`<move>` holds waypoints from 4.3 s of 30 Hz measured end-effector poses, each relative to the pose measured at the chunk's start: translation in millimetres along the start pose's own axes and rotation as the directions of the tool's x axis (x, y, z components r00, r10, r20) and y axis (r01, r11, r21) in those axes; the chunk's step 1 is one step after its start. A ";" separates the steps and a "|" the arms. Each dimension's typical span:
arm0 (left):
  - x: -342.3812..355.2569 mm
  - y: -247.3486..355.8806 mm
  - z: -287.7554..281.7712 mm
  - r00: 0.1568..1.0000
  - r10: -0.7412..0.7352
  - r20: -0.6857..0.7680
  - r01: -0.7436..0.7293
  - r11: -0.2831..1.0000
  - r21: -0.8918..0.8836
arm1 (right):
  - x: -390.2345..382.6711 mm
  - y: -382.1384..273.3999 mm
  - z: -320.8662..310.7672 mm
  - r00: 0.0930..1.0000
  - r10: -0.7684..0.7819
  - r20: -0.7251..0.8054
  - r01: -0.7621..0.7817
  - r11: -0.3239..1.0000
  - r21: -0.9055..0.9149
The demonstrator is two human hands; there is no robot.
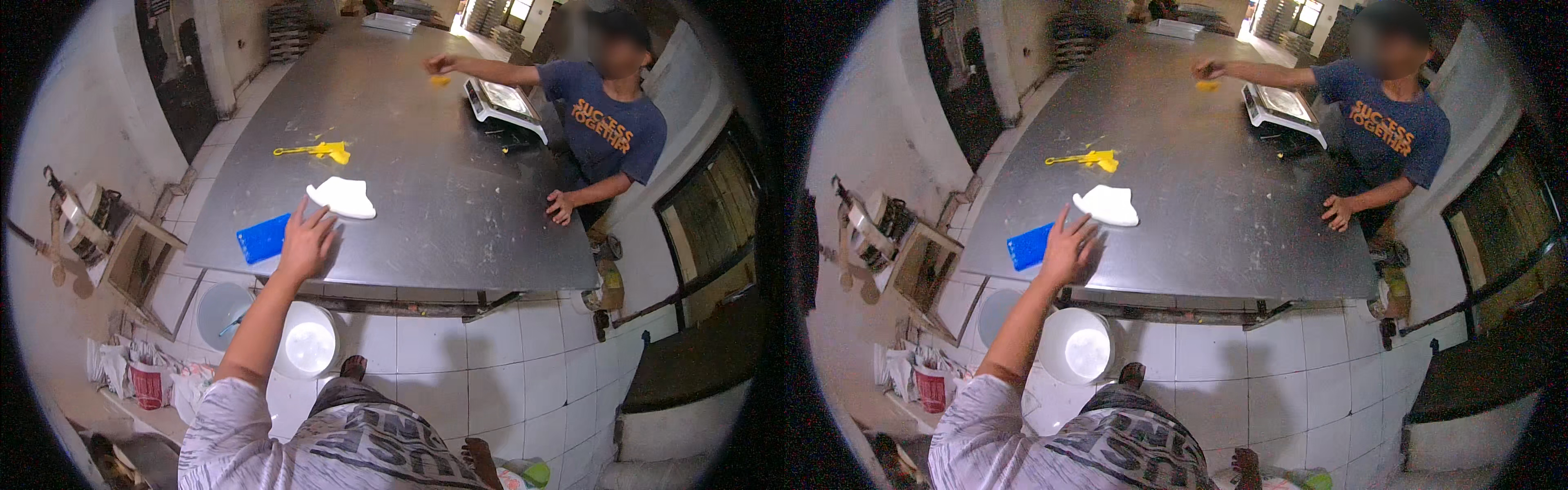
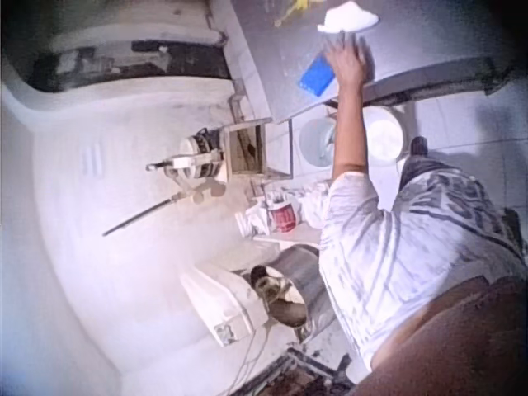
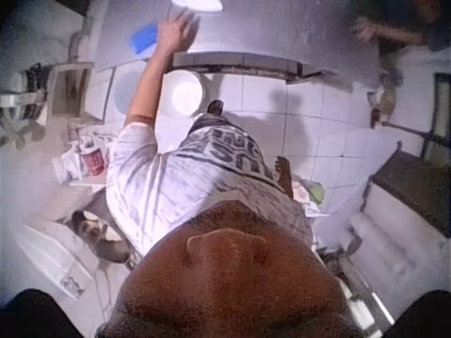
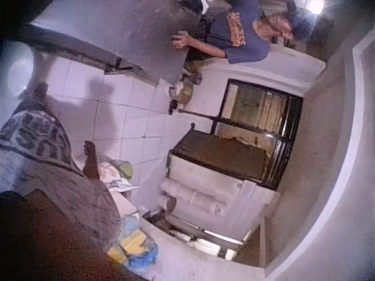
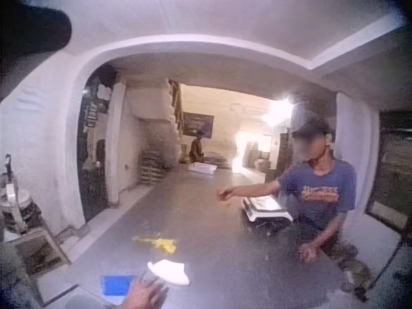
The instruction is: The person scrapes dough from the sides of an industrial mixer using a blue scraper, adds yellow dough from a bowl into the mixer, and cleans a metal table.
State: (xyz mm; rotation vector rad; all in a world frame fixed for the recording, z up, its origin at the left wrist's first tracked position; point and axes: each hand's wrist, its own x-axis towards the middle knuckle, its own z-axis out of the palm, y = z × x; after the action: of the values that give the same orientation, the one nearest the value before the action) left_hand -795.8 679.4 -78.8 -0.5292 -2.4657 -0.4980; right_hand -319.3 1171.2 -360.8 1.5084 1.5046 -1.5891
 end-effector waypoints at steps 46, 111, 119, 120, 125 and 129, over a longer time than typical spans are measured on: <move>-558.8 317.6 -287.9 -0.011 -0.866 -0.500 0.999 -0.033 0.036 | -126.7 -131.8 394.6 0.292 0.109 0.950 0.943 -0.200 -0.267; -847.3 275.3 -537.6 -0.701 -0.556 -0.447 0.711 -0.501 -0.493 | -551.6 518.9 783.2 0.112 0.824 0.556 0.079 -0.565 0.821; -859.3 288.0 -545.6 -0.640 -0.621 -0.451 0.768 -0.500 -0.402 | -547.1 536.3 769.5 0.106 0.798 0.593 0.204 -0.601 0.773; -862.0 289.3 -544.3 -0.638 -0.615 -0.464 0.770 -0.493 -0.405 | -544.8 534.1 769.0 0.123 0.807 0.577 0.204 -0.590 0.782; -867.2 293.2 -536.9 -0.701 -0.569 -0.429 0.710 -0.508 -0.488 | -578.5 527.6 773.9 0.151 0.785 0.601 0.162 -0.619 0.768; -868.1 285.2 -535.5 -0.650 -0.621 -0.438 0.752 -0.446 -0.485 | -525.4 507.3 796.7 0.066 0.837 0.543 0.136 -0.547 0.826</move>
State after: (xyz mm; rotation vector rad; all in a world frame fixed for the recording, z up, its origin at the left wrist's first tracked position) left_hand 238.7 455.0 -113.2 2.1051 -1.2445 -0.7735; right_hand -24.8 137.8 -244.5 3.0022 -1.5727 -0.7056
